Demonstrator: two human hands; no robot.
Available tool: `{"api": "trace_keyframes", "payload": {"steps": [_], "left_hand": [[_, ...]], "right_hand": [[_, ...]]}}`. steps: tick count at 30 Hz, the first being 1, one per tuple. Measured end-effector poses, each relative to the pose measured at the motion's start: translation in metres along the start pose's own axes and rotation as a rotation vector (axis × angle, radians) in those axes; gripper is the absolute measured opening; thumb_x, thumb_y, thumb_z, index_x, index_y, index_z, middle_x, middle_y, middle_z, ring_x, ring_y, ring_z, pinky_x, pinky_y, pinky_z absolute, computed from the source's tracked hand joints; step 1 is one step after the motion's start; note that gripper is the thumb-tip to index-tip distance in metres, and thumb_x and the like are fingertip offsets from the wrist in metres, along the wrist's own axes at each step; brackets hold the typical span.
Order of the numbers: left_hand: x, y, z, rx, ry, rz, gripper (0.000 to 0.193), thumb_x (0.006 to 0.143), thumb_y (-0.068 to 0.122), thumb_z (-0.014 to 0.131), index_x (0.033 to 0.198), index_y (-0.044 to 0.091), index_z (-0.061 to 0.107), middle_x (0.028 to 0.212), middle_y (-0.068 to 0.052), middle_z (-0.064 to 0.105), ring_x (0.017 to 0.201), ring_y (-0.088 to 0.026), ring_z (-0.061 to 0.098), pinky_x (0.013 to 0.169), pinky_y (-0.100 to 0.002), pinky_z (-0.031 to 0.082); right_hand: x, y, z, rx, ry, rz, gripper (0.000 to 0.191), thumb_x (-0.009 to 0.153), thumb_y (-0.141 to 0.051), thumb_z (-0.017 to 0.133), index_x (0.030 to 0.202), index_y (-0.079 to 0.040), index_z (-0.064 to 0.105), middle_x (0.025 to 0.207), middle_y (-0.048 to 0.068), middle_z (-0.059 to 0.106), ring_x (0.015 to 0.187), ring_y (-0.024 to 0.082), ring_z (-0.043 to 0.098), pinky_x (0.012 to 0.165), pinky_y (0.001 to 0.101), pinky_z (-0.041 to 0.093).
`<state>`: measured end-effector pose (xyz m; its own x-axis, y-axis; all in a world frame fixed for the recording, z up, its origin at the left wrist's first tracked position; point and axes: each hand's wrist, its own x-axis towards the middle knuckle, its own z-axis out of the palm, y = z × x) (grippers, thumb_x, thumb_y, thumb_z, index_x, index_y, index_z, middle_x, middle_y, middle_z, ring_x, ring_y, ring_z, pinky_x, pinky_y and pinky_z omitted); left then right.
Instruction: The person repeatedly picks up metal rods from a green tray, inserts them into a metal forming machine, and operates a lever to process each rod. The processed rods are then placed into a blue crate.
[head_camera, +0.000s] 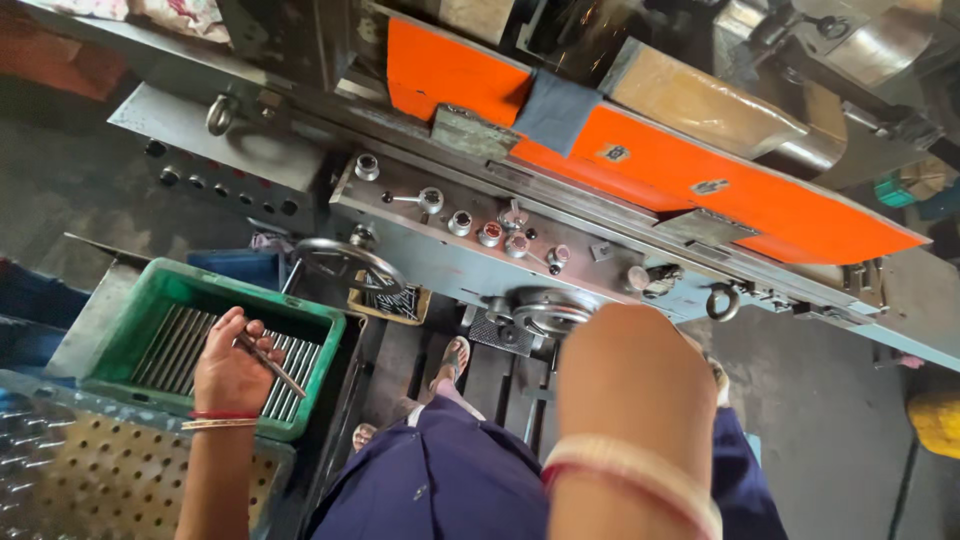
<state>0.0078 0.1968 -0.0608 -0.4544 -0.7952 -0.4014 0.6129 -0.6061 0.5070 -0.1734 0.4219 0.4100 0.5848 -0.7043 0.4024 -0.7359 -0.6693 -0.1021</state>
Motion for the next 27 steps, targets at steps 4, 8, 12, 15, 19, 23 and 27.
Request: {"api": "trace_keyframes", "payload": {"steps": [4,8,12,15,19,23,27], "left_hand": [[0.007,0.002,0.009,0.105,0.021,0.071,0.012,0.104,0.023,0.061,0.116,0.022,0.059,0.090,0.002,0.060,0.074,-0.014,0.056,0.063,-0.033,0.047],[0.021,0.012,0.049,0.236,0.015,0.145,0.003,0.107,0.020,0.061,0.109,0.018,0.061,0.087,0.001,0.060,0.070,-0.011,0.055,0.057,-0.027,0.045],[0.036,0.026,0.122,0.401,-0.112,0.272,0.007,0.107,0.014,0.058,0.108,0.011,0.064,0.086,-0.001,0.061,0.068,-0.008,0.053,0.056,-0.023,0.042],[0.048,0.034,0.194,0.522,-0.267,0.368,0.009,0.107,0.013,0.059,0.109,0.006,0.064,0.086,-0.002,0.060,0.068,-0.007,0.051,0.057,-0.022,0.040],[0.067,0.039,0.305,0.596,-0.419,0.419,0.011,0.105,0.014,0.064,0.110,0.004,0.065,0.084,-0.003,0.059,0.069,-0.007,0.052,0.059,-0.022,0.040],[0.090,0.031,0.417,0.539,-0.634,0.414,0.011,0.105,0.016,0.065,0.108,0.005,0.065,0.086,0.000,0.060,0.070,-0.006,0.053,0.059,-0.023,0.042],[0.134,0.000,0.520,0.438,-0.824,0.377,0.011,0.106,0.016,0.066,0.110,0.006,0.065,0.085,0.000,0.058,0.072,-0.006,0.053,0.058,-0.022,0.041]], "right_hand": [[-0.033,0.037,0.040,0.040,-0.062,0.255,0.034,0.092,-0.038,0.071,0.081,-0.006,0.064,0.081,0.013,0.064,0.079,0.034,0.064,0.067,0.0456,0.049],[-0.089,0.113,0.097,0.063,-0.139,0.735,0.033,0.091,-0.037,0.071,0.083,-0.005,0.064,0.083,0.013,0.064,0.081,0.034,0.065,0.070,0.0460,0.049],[-0.182,0.171,0.125,-0.001,-0.015,1.000,0.029,0.086,-0.030,0.074,0.086,-0.003,0.066,0.086,0.015,0.065,0.085,0.035,0.065,0.075,0.0456,0.050],[-0.257,0.204,0.121,-0.196,0.188,1.066,0.016,0.084,-0.017,0.075,0.091,-0.005,0.068,0.093,0.015,0.066,0.089,0.037,0.066,0.075,0.0437,0.053],[-0.326,0.245,0.072,-0.558,0.362,1.102,0.026,0.077,-0.001,0.075,0.101,-0.008,0.069,0.102,0.014,0.071,0.086,0.036,0.070,0.071,0.0413,0.055],[-0.376,0.287,0.002,-0.861,0.484,1.238,0.023,0.089,-0.004,0.080,0.108,-0.008,0.068,0.096,0.014,0.069,0.079,0.034,0.068,0.065,0.0437,0.051],[-0.439,0.347,-0.061,-1.029,0.502,1.152,0.007,0.104,0.002,0.060,0.109,-0.003,0.059,0.113,0.013,0.067,0.107,0.036,0.064,0.090,0.0465,0.053]]}}
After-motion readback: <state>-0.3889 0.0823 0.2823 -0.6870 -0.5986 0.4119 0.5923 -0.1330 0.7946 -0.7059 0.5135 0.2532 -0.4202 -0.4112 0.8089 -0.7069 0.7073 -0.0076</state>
